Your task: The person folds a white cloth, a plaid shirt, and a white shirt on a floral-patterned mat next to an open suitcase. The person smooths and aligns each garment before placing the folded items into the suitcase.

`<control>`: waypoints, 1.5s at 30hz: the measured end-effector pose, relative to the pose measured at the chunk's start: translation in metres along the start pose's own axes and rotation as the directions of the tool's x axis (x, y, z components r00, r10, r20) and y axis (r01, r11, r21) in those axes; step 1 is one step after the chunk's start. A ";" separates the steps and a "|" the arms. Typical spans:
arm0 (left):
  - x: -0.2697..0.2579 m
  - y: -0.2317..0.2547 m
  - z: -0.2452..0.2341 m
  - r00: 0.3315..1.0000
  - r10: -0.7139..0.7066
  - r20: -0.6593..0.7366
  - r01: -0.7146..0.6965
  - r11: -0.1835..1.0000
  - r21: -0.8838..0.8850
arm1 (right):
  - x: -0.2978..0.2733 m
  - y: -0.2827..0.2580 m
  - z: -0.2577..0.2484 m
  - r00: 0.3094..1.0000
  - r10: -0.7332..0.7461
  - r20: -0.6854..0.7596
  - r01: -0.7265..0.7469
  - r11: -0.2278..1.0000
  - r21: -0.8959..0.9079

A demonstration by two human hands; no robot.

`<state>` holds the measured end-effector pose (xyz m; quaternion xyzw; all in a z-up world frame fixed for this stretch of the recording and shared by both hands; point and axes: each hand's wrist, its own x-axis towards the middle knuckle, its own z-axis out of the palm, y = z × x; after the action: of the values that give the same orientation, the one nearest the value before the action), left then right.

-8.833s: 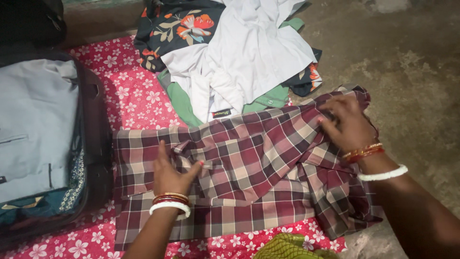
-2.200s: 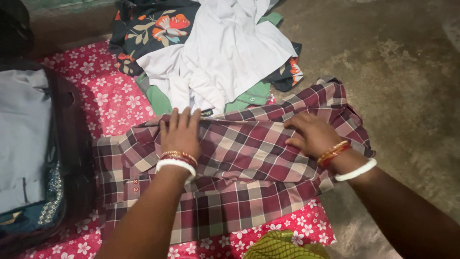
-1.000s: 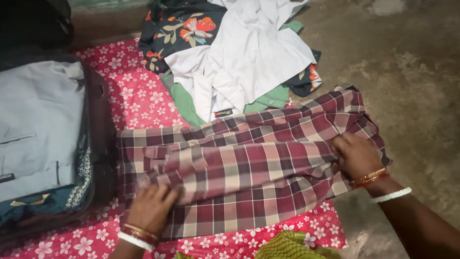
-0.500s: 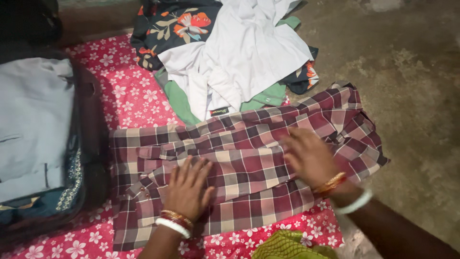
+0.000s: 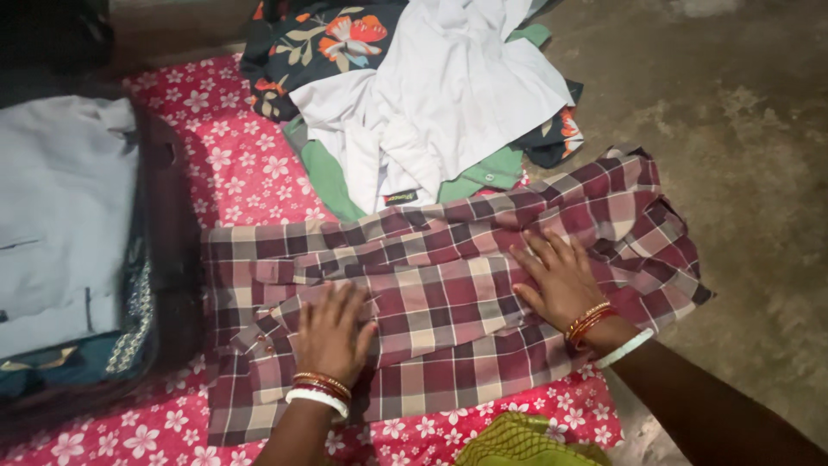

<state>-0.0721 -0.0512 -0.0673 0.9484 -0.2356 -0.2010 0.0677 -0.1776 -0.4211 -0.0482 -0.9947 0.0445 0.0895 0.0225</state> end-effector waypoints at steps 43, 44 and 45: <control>-0.065 0.018 -0.174 0.919 -0.314 -0.238 -0.240 0.032 -0.970 | 0.163 -0.279 -0.002 0.903 -0.389 0.185 -0.386 -0.540 0.748; -0.066 0.042 -0.175 0.966 -0.196 -0.167 -0.142 0.137 -0.980 | 0.153 -0.248 -0.011 0.889 -0.416 0.190 -0.425 -0.599 0.678; -0.068 0.062 -0.177 0.993 -0.086 -0.078 -0.054 0.250 -0.967 | 0.140 -0.217 -0.020 0.885 -0.426 0.188 -0.441 -0.641 0.628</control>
<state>-0.0803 -0.0677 0.1312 0.7203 -0.0493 -0.2493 0.6455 -0.0166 -0.2186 -0.0459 -0.3054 0.1025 0.2293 0.9185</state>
